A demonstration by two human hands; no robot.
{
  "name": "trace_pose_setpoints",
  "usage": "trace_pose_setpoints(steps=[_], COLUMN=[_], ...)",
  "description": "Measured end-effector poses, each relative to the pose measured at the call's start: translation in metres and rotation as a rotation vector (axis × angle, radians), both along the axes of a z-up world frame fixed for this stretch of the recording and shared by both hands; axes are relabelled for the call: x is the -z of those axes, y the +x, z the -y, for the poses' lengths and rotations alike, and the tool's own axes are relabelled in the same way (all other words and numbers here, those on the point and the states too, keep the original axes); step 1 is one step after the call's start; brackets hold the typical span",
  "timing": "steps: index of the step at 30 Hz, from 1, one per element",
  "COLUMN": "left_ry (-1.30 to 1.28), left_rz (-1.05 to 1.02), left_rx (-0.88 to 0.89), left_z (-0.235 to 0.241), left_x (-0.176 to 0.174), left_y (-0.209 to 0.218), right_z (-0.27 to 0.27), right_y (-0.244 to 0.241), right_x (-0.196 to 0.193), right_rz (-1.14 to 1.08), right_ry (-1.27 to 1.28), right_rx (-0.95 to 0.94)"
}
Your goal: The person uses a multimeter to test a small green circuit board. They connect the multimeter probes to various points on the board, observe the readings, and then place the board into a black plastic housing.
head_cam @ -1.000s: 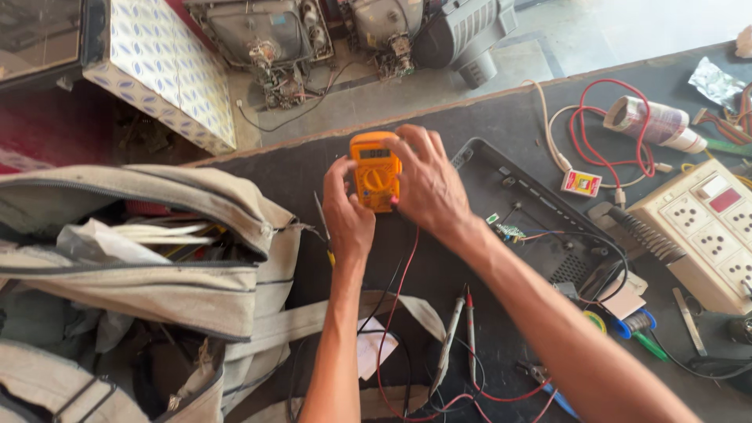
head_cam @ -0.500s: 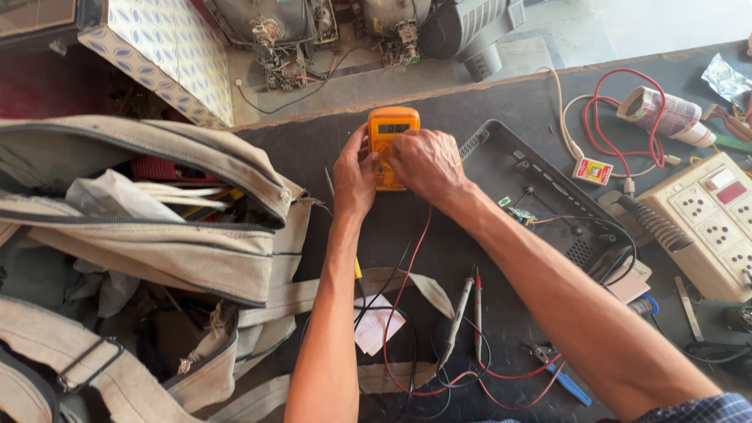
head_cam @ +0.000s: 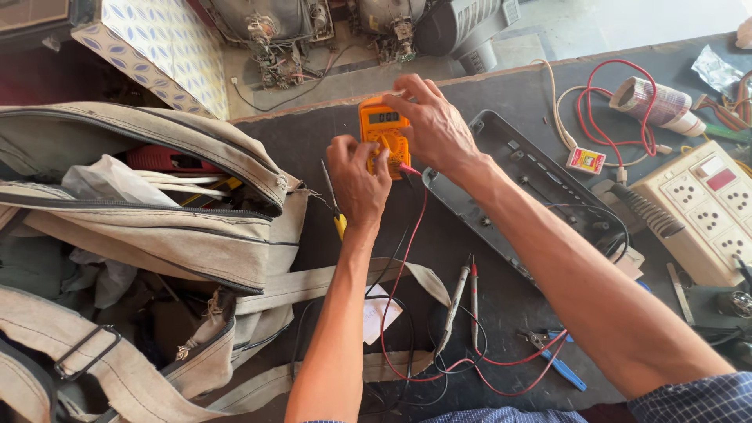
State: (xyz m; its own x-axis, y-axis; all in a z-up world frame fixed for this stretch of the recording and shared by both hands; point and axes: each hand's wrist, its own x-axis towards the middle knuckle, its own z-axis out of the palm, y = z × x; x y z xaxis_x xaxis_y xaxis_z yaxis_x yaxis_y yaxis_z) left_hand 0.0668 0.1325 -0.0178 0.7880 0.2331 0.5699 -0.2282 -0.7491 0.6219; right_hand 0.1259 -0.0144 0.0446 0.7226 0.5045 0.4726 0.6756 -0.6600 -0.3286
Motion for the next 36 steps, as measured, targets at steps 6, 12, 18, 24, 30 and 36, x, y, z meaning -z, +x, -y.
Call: trace_pose_setpoints(steps=[6,12,18,24,30,36], left_ry=[-0.147,0.015,0.421,1.191,1.46,1.555], left_rz=[-0.102,-0.047,0.031,-0.023,0.0,-0.04], left_rx=[0.107,0.165,0.511,0.744,0.94,1.125], left_z=[0.009,0.011,-0.021,-0.027,-0.015,-0.016], left_x=[0.002,0.011,0.004,-0.011,-0.03,-0.047], left_y=[0.011,0.017,0.04,0.077,0.091,0.103], right_z=[0.004,0.011,0.012,0.012,0.014,0.014], right_y=[0.008,0.014,0.016,0.015,0.016,0.017], right_x=[0.008,0.009,0.004,0.004,0.006,0.008], right_rz=[0.017,0.033,0.041,0.08,0.063,0.131], right_ry=[-0.02,-0.119,-0.148,-0.157,-0.185,-0.183], right_rx=[-0.019,-0.063,-0.098,-0.096,-0.084,-0.11])
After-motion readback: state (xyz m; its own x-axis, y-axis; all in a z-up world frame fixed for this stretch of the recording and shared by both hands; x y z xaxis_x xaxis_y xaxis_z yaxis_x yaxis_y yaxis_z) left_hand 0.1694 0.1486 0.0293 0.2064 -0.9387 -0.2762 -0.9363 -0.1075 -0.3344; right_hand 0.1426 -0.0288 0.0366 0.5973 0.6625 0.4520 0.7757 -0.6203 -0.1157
